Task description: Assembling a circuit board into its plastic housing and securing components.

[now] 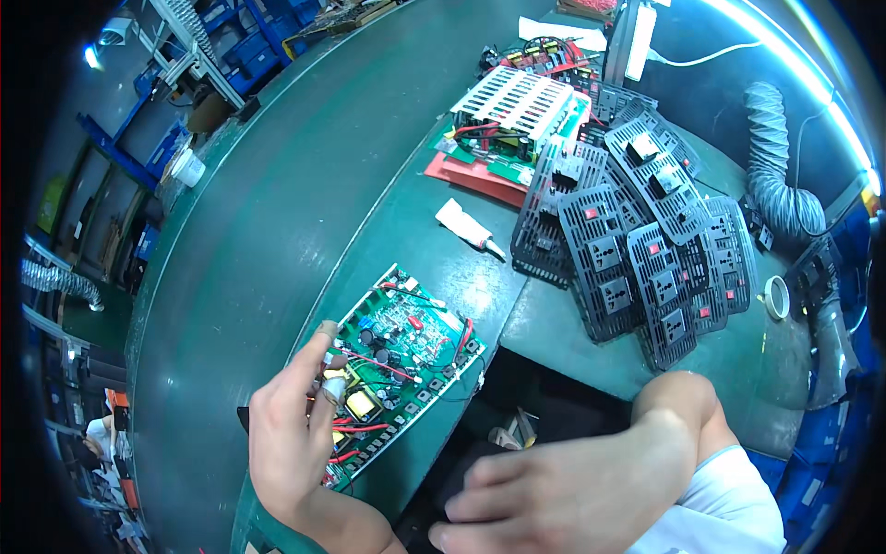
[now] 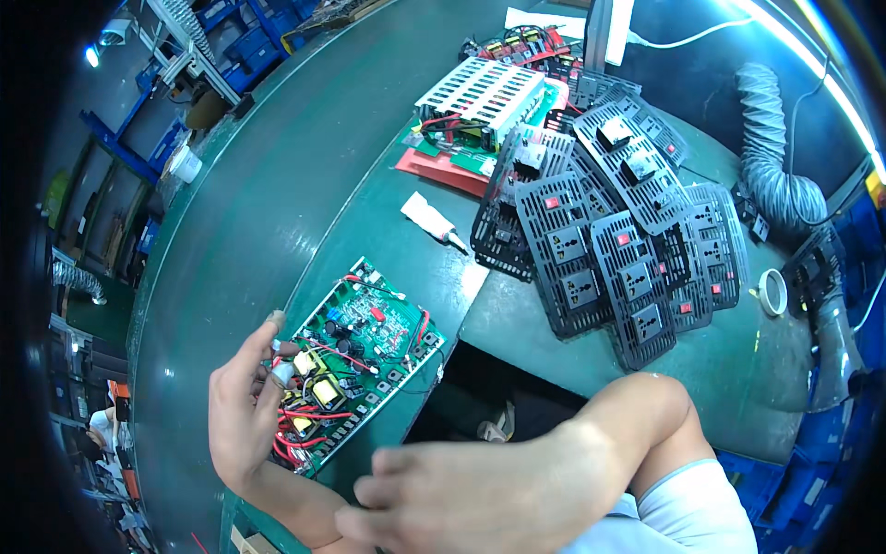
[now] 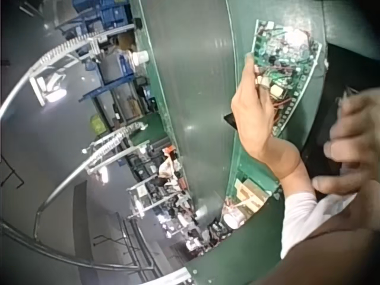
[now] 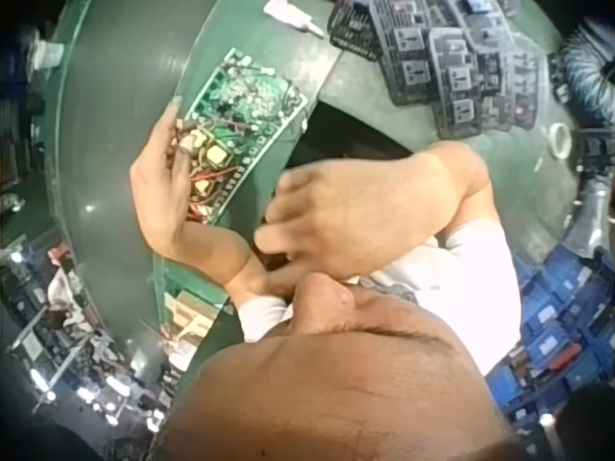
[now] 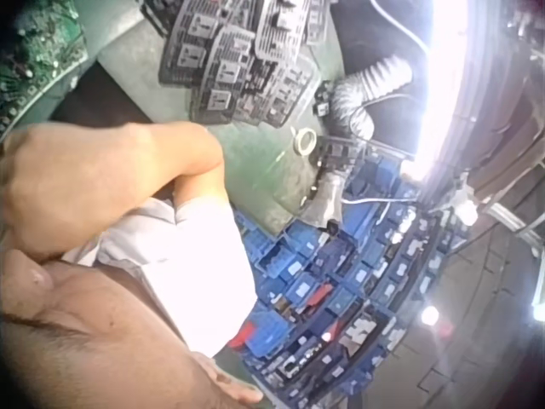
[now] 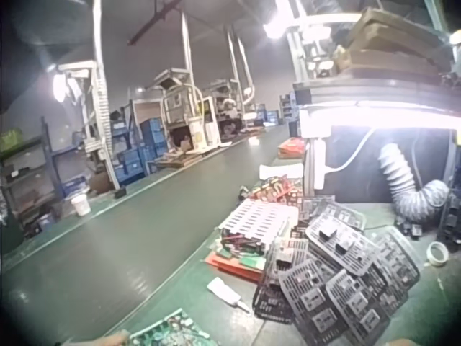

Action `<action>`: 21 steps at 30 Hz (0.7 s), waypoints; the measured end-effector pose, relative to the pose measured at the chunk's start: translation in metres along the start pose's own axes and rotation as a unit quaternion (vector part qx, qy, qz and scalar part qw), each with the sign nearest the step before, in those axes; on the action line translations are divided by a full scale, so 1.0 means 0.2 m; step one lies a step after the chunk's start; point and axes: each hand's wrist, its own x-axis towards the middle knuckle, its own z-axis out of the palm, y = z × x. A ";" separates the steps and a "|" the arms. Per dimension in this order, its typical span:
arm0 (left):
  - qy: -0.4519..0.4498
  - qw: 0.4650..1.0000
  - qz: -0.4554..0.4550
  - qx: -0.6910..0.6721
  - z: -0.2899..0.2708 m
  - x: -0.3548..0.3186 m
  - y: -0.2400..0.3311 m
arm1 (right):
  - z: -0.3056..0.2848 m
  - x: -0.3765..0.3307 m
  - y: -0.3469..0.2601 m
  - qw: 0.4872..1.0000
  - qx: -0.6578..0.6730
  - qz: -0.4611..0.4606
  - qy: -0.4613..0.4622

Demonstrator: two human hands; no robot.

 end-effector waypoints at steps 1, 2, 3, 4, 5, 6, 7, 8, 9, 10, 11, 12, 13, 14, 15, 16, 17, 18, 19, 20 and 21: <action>0.005 1.000 0.004 -0.013 0.01 0.01 -0.02 | 0.00 -0.02 0.03 0.999 -0.034 0.035 0.023; -0.004 1.000 -0.002 -0.010 0.01 0.01 -0.04 | 0.01 -0.03 0.06 0.995 -0.062 0.069 0.048; 0.004 0.999 0.007 -0.037 0.04 0.02 -0.05 | -0.03 -0.02 0.07 0.991 -0.064 0.064 0.093; 0.011 0.998 0.014 -0.065 0.07 0.03 -0.07 | -0.06 -0.02 0.09 0.986 -0.067 0.061 0.139; 0.013 0.998 -0.025 -0.048 0.02 0.00 -0.05 | -0.03 0.00 0.12 0.986 -0.048 0.056 0.147; 0.006 0.998 -0.049 -0.049 0.01 0.00 0.00 | -0.03 -0.01 0.11 0.984 -0.043 0.066 0.160; 0.015 0.995 -0.051 -0.086 0.01 0.00 0.02 | -0.02 -0.03 0.09 0.981 -0.039 0.075 0.173; 0.016 0.995 -0.069 -0.063 0.00 0.01 0.04 | -0.01 -0.04 0.11 0.979 -0.032 0.076 0.185; 0.011 0.997 -0.054 -0.049 0.00 0.01 0.04 | -0.01 -0.05 0.12 0.977 -0.026 0.076 0.196; 0.007 0.999 -0.037 -0.036 -0.01 0.01 0.05 | 0.00 -0.06 0.13 0.975 -0.022 0.074 0.206; 0.005 0.999 -0.037 -0.036 0.01 0.03 0.05 | -0.01 -0.08 0.15 0.974 -0.022 0.071 0.215; -0.010 0.999 -0.035 -0.018 0.03 0.04 0.06 | -0.01 -0.09 0.17 0.972 -0.023 0.066 0.224; -0.022 0.999 -0.032 0.000 0.04 0.05 0.07 | -0.03 -0.10 0.18 0.971 -0.025 0.059 0.231; -0.027 0.999 -0.031 -0.001 0.05 0.05 0.07 | -0.02 -0.11 0.19 0.968 -0.025 0.058 0.242; -0.016 0.998 -0.063 -0.013 0.07 0.05 0.07 | -0.02 -0.11 0.19 0.966 -0.026 0.056 0.252; -0.004 0.995 -0.095 -0.025 0.07 0.06 0.08 | -0.02 -0.11 0.19 0.963 -0.027 0.052 0.262; -0.006 0.995 -0.095 -0.024 0.07 0.05 0.08 | -0.02 -0.11 0.19 0.961 -0.027 0.048 0.271; -0.007 0.996 -0.090 -0.025 0.05 0.04 0.09 | -0.02 -0.11 0.18 0.959 -0.027 0.042 0.279; -0.007 0.996 -0.084 -0.025 0.03 0.03 0.09 | -0.02 -0.10 0.17 0.957 -0.028 0.034 0.286; -0.004 0.997 -0.078 -0.026 0.00 0.01 0.10 | -0.03 -0.08 0.15 0.956 -0.029 0.025 0.291; 0.004 0.998 -0.045 -0.047 0.03 0.03 0.07 | -0.05 -0.07 0.16 0.955 -0.034 0.016 0.296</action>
